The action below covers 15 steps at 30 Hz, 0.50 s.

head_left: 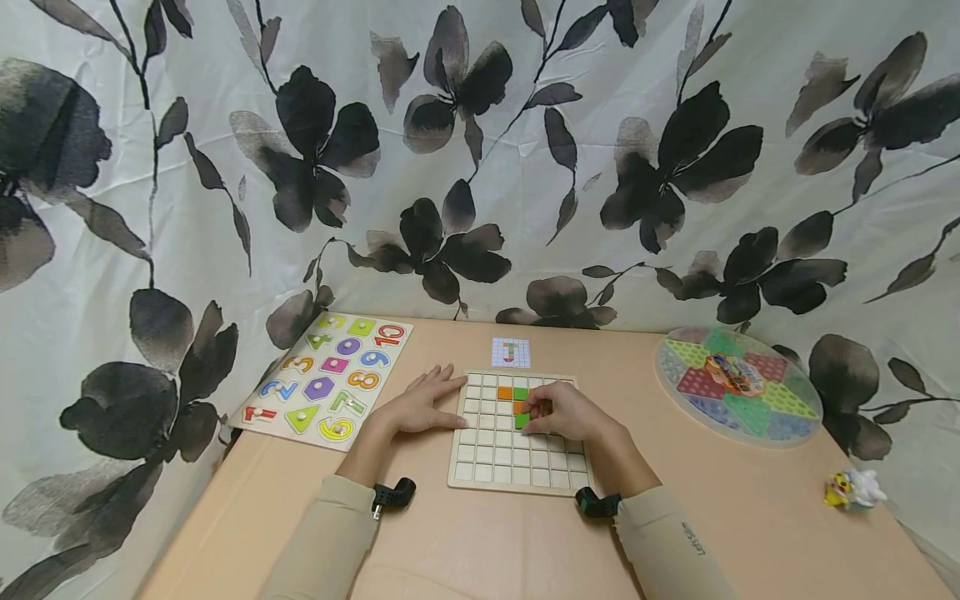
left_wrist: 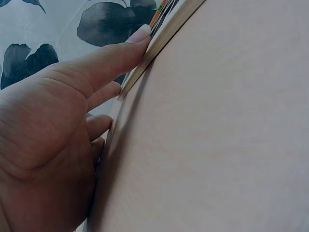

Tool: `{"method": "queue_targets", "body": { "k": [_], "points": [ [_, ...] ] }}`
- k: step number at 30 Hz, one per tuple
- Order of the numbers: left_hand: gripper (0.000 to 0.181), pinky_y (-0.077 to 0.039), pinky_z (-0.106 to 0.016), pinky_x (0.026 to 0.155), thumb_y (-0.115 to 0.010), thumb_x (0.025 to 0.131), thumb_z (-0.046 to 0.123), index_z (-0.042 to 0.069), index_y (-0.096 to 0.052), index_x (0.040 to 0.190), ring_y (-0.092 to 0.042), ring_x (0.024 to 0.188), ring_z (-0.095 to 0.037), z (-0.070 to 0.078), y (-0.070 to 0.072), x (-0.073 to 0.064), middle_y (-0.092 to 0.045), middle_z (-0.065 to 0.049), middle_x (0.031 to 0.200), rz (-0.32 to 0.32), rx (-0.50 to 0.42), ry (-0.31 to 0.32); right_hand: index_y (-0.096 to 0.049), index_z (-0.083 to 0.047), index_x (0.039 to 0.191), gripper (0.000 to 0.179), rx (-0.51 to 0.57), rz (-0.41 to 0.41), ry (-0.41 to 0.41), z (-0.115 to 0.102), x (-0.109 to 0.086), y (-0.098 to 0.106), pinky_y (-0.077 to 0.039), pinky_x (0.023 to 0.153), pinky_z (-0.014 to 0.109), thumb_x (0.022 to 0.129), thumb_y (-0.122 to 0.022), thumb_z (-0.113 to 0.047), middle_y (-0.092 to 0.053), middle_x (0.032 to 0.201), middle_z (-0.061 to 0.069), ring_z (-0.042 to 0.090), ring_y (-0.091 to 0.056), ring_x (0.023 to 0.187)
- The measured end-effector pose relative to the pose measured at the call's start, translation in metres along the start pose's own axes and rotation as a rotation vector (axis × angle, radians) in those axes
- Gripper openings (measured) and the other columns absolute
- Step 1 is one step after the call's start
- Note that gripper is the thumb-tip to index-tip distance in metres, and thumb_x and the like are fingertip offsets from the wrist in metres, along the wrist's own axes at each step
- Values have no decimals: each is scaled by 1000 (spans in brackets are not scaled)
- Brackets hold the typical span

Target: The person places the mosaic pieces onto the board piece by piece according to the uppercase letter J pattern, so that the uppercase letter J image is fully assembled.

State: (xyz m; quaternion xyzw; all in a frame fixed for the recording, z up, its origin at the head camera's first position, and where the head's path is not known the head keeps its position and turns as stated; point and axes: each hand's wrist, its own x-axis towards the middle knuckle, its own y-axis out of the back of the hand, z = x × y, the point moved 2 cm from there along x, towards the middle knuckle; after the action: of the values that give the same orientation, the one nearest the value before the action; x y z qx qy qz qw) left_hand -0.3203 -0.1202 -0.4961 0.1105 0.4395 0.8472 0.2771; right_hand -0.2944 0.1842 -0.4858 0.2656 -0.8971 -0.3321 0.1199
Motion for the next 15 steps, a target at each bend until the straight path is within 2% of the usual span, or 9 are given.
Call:
{"method": "queue_targets", "body": {
  "k": [15],
  "points": [
    [89, 0, -54, 133, -76, 89, 55, 19, -39, 162, -1, 163, -39, 1, 0, 1, -12, -18, 174, -1, -2, -1, -76, -9, 103, 23, -33, -6, 4, -1, 1, -1, -51, 68, 21, 85, -87, -16, -67, 86, -3, 14, -60, 80]
  ]
}}
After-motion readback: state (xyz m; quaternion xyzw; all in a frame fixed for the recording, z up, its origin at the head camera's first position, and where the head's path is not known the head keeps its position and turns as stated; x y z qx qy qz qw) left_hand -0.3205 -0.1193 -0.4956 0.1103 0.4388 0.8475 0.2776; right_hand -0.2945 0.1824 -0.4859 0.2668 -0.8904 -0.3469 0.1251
